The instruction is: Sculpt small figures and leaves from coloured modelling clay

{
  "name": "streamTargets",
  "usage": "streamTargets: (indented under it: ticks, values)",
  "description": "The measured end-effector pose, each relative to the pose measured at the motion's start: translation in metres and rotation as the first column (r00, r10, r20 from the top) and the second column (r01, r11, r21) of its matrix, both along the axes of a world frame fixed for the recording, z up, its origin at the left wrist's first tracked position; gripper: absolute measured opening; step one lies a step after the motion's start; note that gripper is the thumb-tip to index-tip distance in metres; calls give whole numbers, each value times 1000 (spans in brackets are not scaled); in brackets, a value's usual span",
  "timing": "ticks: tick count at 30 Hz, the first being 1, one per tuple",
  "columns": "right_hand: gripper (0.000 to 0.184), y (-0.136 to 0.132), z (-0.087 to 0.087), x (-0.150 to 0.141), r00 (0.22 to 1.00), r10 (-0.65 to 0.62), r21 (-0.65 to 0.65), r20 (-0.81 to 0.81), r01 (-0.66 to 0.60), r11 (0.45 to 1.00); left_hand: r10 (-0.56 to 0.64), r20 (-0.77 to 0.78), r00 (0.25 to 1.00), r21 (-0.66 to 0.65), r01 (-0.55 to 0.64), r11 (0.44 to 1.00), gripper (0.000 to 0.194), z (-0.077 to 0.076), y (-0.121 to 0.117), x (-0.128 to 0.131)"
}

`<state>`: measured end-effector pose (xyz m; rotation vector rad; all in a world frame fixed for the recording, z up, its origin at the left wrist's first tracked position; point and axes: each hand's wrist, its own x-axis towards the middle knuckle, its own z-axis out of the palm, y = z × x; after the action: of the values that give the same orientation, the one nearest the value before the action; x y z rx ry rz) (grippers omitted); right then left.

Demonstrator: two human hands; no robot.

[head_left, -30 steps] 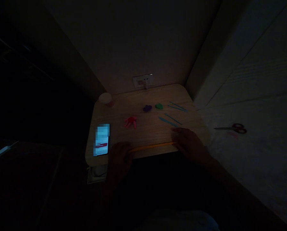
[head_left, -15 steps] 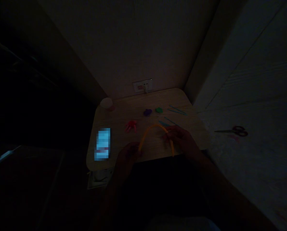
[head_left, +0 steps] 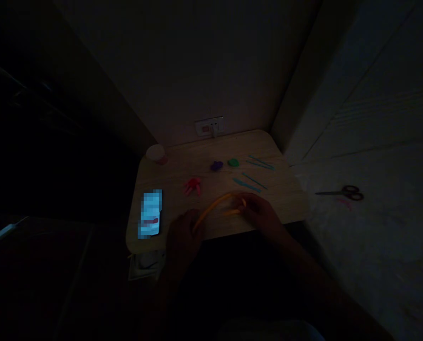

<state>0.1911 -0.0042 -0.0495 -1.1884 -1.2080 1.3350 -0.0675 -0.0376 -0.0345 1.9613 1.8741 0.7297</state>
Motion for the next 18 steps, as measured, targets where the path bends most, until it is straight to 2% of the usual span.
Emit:
streamTargets:
  ticks: [3,5,7,9,11,13,16,18]
  values:
    - [42,-1,-6,0,999,38,-16,-38,-39,999,23,-130,991,154,-3,988,30,3,-7,4]
    - [40,-2,-10,-3,999,22,-14,-47,-23,1000,51,-106,993,203,-28,979,28,9,-16,16]
    - [35,-4,-13,-8,998,-3,-15,-58,2,1000,36,28,999,164,-40,986,18,14,-26,36]
    - [33,-6,-13,-14,997,-22,-10,-76,21,1000,-12,244,970,18,8,1000,18,16,-33,59]
    - [33,-10,-11,-19,993,-32,1,-111,33,999,33,488,872,-116,27,993,24,15,-32,79]
    - [33,-13,-8,-23,989,-31,14,-142,33,999,131,672,729,-221,29,975,36,11,-25,94]
    - [30,-16,-4,-25,991,-34,42,-133,40,998,274,796,539,-327,2,945,56,4,-11,103]
    - [26,-16,-3,-23,995,-44,61,-91,49,997,315,810,495,-360,-6,933,59,1,-5,104]
